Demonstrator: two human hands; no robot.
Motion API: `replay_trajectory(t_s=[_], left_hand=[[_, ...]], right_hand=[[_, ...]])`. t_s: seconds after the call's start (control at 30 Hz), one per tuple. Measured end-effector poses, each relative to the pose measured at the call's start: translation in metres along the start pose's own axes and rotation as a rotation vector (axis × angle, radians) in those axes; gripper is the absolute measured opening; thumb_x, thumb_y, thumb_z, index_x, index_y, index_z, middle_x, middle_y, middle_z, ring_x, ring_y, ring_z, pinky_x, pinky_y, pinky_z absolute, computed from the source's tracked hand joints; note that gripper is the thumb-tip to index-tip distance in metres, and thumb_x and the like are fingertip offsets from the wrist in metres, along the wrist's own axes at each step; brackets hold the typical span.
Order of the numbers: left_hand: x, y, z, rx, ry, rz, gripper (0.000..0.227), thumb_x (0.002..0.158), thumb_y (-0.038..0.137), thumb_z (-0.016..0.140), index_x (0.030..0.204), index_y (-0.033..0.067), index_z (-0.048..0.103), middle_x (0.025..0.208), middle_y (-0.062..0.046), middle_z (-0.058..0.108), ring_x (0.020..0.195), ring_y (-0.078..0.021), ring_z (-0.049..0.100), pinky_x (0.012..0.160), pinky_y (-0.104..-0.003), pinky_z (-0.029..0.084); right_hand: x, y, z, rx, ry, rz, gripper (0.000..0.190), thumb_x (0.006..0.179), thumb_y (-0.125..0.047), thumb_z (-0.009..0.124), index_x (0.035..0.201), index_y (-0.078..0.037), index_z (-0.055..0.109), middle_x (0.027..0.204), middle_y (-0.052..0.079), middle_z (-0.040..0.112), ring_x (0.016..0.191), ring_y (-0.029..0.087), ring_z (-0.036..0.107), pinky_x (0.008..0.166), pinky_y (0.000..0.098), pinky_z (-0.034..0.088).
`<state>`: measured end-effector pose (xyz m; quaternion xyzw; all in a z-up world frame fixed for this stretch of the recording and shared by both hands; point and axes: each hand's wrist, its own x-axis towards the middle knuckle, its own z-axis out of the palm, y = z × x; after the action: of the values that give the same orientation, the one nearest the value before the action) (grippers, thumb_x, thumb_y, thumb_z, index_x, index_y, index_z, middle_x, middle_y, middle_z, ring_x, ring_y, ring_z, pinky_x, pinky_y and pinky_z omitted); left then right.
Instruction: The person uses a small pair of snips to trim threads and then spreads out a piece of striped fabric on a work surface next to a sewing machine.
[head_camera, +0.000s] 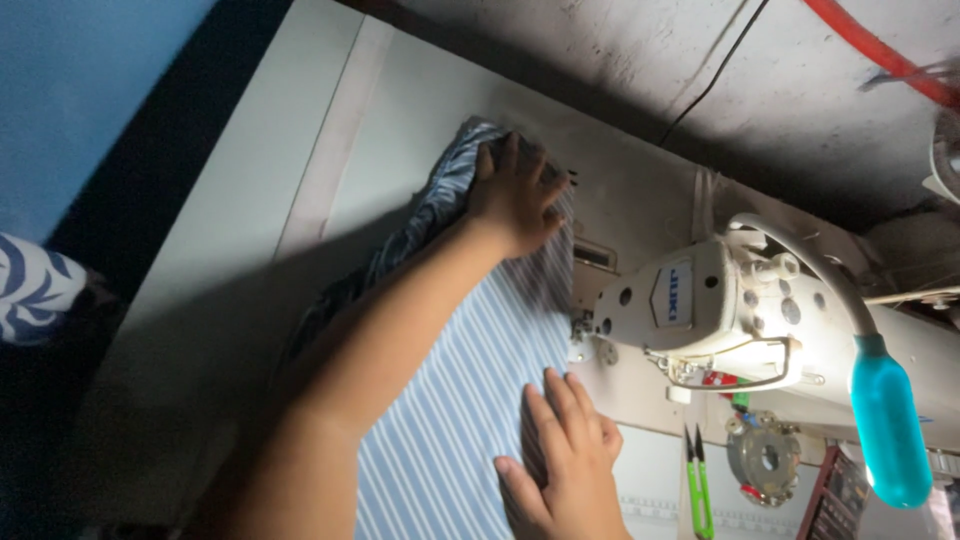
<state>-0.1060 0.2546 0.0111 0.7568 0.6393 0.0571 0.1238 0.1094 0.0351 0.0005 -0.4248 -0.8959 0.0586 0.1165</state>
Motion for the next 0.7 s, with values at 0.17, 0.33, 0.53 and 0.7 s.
replay_trajectory(t_s=[0.17,0.33,0.53,0.7], left_hand=[[0.005,0.001,0.005,0.009,0.028,-0.016,0.061,0.093,0.057,0.025,0.149,0.0323,0.029,0.16,-0.01,0.016,0.145,-0.0461,0.004,0.107,-0.071,0.009],[0.013,0.002,0.012,-0.022,0.094,-0.034,0.059,0.092,0.055,0.031,0.145,0.0309,0.036,0.158,-0.011,0.021,0.144,-0.0477,0.006,0.108,-0.071,0.008],[0.011,0.002,0.012,-0.011,0.11,-0.044,0.063,0.092,0.058,0.027,0.148,0.0308,0.031,0.159,-0.01,0.021,0.144,-0.0453,0.006,0.108,-0.07,0.008],[0.009,0.003,0.008,-0.029,0.067,-0.047,0.063,0.093,0.055,0.023,0.15,0.0294,0.026,0.16,-0.01,0.015,0.145,-0.0453,0.002,0.109,-0.071,0.002]], right_hand=[[0.0,0.004,0.001,-0.011,-0.016,0.039,0.075,0.081,-0.054,0.06,0.141,-0.013,0.045,0.155,0.014,0.036,0.143,0.035,0.032,0.093,0.0487,0.03],[0.003,0.003,-0.001,-0.022,-0.033,0.069,0.073,0.082,-0.053,0.058,0.141,-0.013,0.045,0.155,0.014,0.035,0.144,0.035,0.031,0.094,0.0479,0.03],[0.004,0.002,-0.005,-0.01,-0.063,0.084,0.072,0.083,-0.051,0.059,0.142,-0.012,0.044,0.155,0.014,0.034,0.143,0.035,0.03,0.094,0.0501,0.03],[-0.002,0.006,-0.001,-0.045,-0.035,0.093,0.073,0.083,-0.052,0.057,0.143,-0.015,0.044,0.157,0.012,0.033,0.144,0.033,0.03,0.096,0.0489,0.028]])
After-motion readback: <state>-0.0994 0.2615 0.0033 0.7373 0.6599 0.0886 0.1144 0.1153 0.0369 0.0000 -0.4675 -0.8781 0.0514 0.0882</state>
